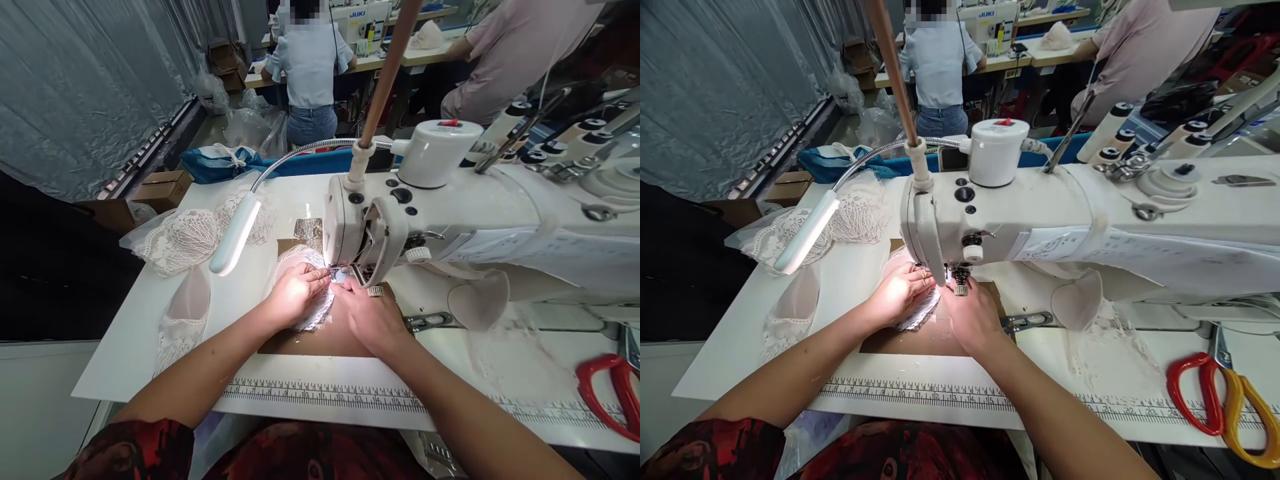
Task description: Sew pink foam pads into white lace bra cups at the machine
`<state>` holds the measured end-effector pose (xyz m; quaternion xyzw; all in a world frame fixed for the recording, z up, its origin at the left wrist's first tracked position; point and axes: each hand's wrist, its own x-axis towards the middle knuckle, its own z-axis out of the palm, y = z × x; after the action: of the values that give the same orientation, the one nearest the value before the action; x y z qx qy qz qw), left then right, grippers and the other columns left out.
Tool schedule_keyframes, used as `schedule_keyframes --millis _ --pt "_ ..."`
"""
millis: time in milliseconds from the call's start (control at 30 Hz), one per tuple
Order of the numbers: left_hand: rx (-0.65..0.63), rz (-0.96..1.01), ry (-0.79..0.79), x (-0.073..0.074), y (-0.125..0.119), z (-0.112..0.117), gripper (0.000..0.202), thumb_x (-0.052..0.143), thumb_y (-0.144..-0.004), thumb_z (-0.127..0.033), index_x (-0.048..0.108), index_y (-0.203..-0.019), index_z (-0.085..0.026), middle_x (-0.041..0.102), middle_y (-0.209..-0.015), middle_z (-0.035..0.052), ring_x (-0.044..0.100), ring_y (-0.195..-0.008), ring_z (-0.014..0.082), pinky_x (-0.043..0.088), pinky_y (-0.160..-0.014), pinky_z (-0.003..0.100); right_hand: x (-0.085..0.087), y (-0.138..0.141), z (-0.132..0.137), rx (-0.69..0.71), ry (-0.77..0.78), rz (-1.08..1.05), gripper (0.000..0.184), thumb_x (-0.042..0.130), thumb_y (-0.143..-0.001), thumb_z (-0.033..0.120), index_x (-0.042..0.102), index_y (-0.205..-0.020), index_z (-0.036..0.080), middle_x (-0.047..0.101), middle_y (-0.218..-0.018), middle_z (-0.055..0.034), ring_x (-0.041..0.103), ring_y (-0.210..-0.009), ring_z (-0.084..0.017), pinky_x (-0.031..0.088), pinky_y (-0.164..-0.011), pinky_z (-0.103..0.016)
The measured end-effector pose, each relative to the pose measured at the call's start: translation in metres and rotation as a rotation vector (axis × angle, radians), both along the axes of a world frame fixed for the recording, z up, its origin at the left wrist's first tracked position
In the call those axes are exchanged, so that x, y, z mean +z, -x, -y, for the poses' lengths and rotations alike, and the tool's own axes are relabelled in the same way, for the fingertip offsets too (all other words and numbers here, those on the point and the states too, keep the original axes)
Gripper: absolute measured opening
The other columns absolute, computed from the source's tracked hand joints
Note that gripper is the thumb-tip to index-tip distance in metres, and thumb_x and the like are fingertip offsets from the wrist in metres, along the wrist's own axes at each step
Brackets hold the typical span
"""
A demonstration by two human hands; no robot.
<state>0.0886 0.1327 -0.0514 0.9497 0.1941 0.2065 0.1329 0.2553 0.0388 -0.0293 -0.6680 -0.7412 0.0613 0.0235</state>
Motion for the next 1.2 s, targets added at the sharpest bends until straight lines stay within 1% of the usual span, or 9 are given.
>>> schedule_keyframes --millis 167,267,467,667,800,933,1067,1133,1200 --pt "-0.017 -0.003 -0.002 -0.001 0.003 -0.005 0.028 0.047 -0.091 -0.025 0.066 -0.108 -0.014 0.065 -0.115 0.0147 0.061 -0.100 0.0220 0.051 -0.079 0.038 0.001 0.005 0.001 0.023 -0.035 0.003 0.051 0.040 -0.078 0.003 0.060 -0.120 0.025 0.060 -0.099 -0.0087 0.054 -0.081 -0.022 0.038 -0.064 -0.030" --pt "-0.014 0.000 -0.012 -0.002 0.004 -0.007 0.030 0.047 -0.091 -0.025 0.066 -0.111 -0.013 0.065 -0.116 0.0140 0.060 -0.100 0.0217 0.050 -0.081 0.038 -0.001 0.005 0.001 0.042 -0.079 0.001 0.052 0.042 -0.078 0.003 0.058 -0.123 0.024 0.059 -0.102 -0.0088 0.053 -0.084 -0.022 0.037 -0.063 -0.030" --pt "0.105 -0.076 -0.013 -0.006 0.003 -0.004 0.034 0.045 -0.091 -0.027 0.063 -0.117 -0.014 0.063 -0.119 0.0127 0.056 -0.095 0.0221 0.047 -0.083 0.039 -0.007 0.002 0.002 0.049 -0.105 -0.025 0.047 0.042 -0.082 0.007 0.059 -0.122 0.023 0.060 -0.099 -0.0073 0.052 -0.080 -0.021 0.034 -0.058 -0.030" --pt "0.181 -0.165 -0.061 0.002 0.005 0.003 0.042 0.042 -0.091 -0.030 0.054 -0.128 -0.014 0.056 -0.128 0.0130 0.049 -0.109 0.0271 0.042 -0.090 0.042 -0.006 0.003 0.003 0.029 -0.110 -0.036 0.044 0.042 -0.082 0.006 0.063 -0.115 0.024 0.060 -0.093 -0.0052 0.051 -0.072 -0.019 0.032 -0.058 -0.030" --pt "0.238 -0.225 -0.087 0.003 0.005 0.006 0.047 0.040 -0.092 -0.039 0.049 -0.131 -0.015 0.046 -0.138 0.0131 0.039 -0.125 0.0335 0.035 -0.098 0.048 -0.009 0.002 0.003 0.035 -0.169 -0.038 0.042 0.040 -0.084 0.007 0.062 -0.116 0.022 0.063 -0.098 -0.0051 0.055 -0.078 -0.020 0.036 -0.064 -0.031" --pt "0.331 -0.274 -0.101 0.009 0.007 0.015 0.051 0.040 -0.091 -0.044 0.046 -0.132 -0.015 0.042 -0.141 0.0137 0.036 -0.126 0.0369 0.035 -0.097 0.052 -0.017 -0.002 0.004 0.069 -0.221 -0.051 0.038 0.038 -0.089 0.013 0.061 -0.119 0.020 0.064 -0.100 -0.0059 0.059 -0.081 -0.021 0.040 -0.068 -0.032" --pt "0.390 -0.310 0.037 0.032 0.033 0.024 0.050 0.044 -0.088 -0.049 0.051 -0.124 -0.016 0.049 -0.132 0.0139 0.045 -0.119 0.0322 0.041 -0.094 0.047 -0.028 -0.008 0.000 0.109 -0.336 -0.081 0.037 0.036 -0.090 0.017 0.063 -0.115 0.018 0.064 -0.103 -0.0064 0.061 -0.076 -0.020 0.044 -0.065 -0.032" --pt "0.431 -0.277 0.108 0.043 0.063 0.031 0.046 0.040 -0.091 -0.047 0.049 -0.125 -0.017 0.049 -0.133 0.0120 0.045 -0.121 0.0277 0.041 -0.098 0.043 -0.030 -0.011 -0.002 0.145 -0.376 -0.104 0.036 0.035 -0.091 0.020 0.065 -0.112 0.018 0.065 -0.100 -0.0058 0.062 -0.076 -0.020 0.046 -0.063 -0.033" --pt "0.607 -0.203 0.099 0.048 0.101 0.038 0.042 0.036 -0.093 -0.038 0.045 -0.128 -0.016 0.045 -0.137 0.0111 0.038 -0.129 0.0260 0.034 -0.106 0.044 -0.031 -0.012 -0.001 0.159 -0.385 -0.117 0.036 0.034 -0.091 0.023 0.066 -0.109 0.018 0.065 -0.096 -0.0049 0.063 -0.076 -0.020 0.047 -0.062 -0.033"
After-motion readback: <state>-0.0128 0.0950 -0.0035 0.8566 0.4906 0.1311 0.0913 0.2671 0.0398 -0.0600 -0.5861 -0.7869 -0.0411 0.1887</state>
